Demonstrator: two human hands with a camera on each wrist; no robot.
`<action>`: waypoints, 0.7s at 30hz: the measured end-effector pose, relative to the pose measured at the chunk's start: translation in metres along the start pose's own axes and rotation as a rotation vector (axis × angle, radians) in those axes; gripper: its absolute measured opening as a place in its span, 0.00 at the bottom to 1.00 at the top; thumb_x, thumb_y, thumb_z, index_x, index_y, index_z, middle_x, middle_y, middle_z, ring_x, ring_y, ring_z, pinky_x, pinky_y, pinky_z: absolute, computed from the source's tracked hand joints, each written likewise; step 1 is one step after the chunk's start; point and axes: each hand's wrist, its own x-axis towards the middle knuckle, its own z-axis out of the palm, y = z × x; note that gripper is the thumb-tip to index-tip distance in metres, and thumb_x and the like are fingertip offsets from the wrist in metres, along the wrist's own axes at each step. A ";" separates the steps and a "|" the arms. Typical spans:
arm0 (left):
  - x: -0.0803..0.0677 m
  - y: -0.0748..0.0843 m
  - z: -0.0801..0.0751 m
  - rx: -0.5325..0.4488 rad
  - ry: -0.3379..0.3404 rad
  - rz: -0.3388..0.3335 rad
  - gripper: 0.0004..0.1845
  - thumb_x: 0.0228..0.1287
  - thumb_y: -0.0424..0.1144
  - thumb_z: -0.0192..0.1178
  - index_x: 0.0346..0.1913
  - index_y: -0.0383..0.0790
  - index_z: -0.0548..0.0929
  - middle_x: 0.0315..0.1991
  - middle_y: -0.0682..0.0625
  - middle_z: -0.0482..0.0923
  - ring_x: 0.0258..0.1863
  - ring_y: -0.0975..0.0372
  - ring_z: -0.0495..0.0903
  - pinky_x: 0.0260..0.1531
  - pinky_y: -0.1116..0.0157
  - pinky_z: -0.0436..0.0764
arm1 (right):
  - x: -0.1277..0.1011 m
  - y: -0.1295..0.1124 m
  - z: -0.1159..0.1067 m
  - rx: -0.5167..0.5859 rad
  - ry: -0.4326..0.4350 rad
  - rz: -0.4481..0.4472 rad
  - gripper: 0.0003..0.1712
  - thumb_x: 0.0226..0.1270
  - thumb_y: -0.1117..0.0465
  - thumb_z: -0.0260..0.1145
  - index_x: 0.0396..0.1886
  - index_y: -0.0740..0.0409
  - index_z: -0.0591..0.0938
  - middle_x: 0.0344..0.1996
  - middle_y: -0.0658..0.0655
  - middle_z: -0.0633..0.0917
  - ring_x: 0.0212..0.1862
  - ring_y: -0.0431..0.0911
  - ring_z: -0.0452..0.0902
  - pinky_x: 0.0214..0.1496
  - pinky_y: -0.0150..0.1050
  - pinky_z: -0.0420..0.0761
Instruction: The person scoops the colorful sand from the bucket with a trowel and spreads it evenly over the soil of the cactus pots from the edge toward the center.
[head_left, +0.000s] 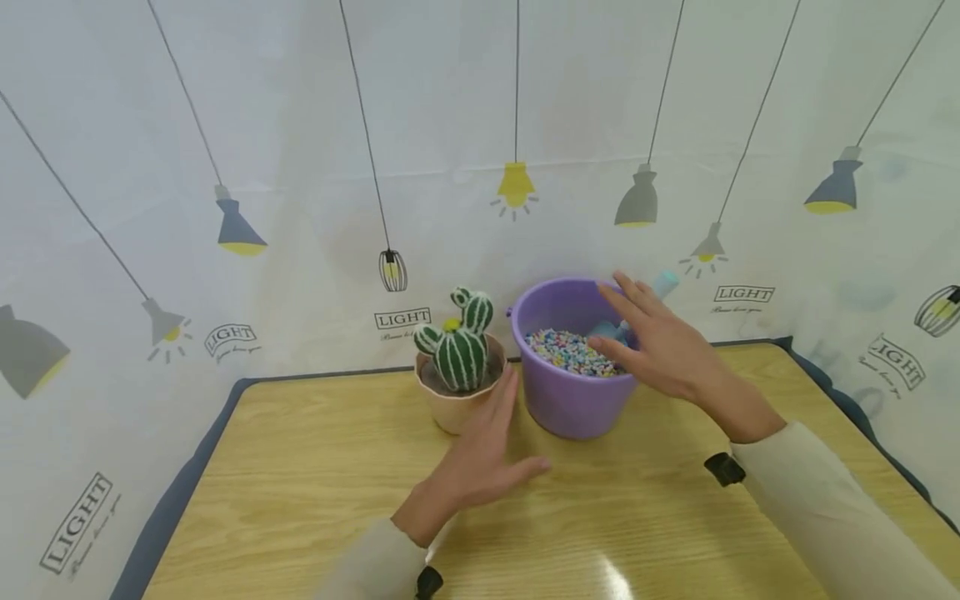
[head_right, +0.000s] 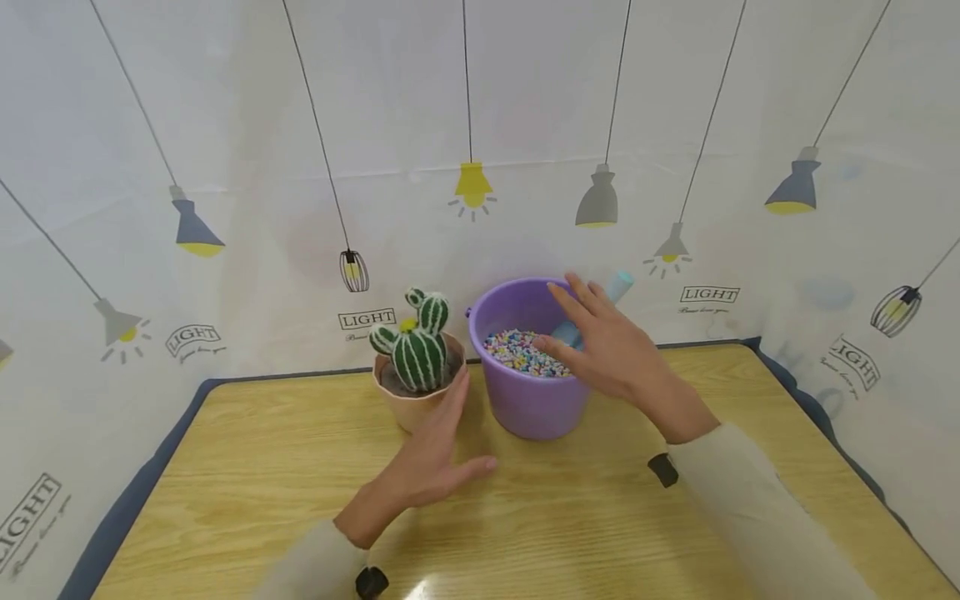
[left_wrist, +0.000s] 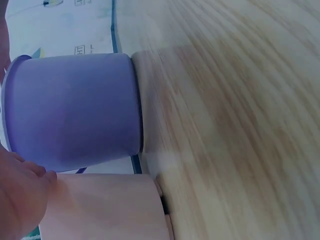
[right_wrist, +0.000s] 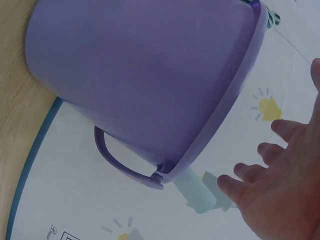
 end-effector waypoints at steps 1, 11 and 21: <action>0.002 0.001 0.002 -0.028 0.005 -0.017 0.60 0.59 0.64 0.61 0.78 0.46 0.31 0.79 0.48 0.30 0.77 0.53 0.42 0.73 0.51 0.53 | 0.001 0.001 0.000 0.005 0.004 0.014 0.46 0.70 0.32 0.50 0.79 0.43 0.47 0.79 0.49 0.41 0.78 0.57 0.38 0.68 0.68 0.57; 0.025 0.008 0.014 -0.318 0.132 -0.061 0.59 0.56 0.66 0.63 0.77 0.57 0.31 0.79 0.61 0.33 0.77 0.64 0.40 0.72 0.50 0.55 | 0.009 0.005 -0.002 0.168 0.129 0.141 0.46 0.72 0.32 0.46 0.79 0.49 0.46 0.78 0.51 0.37 0.77 0.60 0.36 0.69 0.71 0.49; 0.038 0.012 0.028 -0.444 0.222 -0.147 0.61 0.52 0.64 0.67 0.77 0.60 0.33 0.78 0.64 0.38 0.76 0.66 0.45 0.72 0.52 0.56 | 0.014 0.014 -0.001 0.434 0.349 0.357 0.47 0.72 0.34 0.46 0.79 0.57 0.46 0.78 0.61 0.40 0.76 0.64 0.37 0.74 0.65 0.43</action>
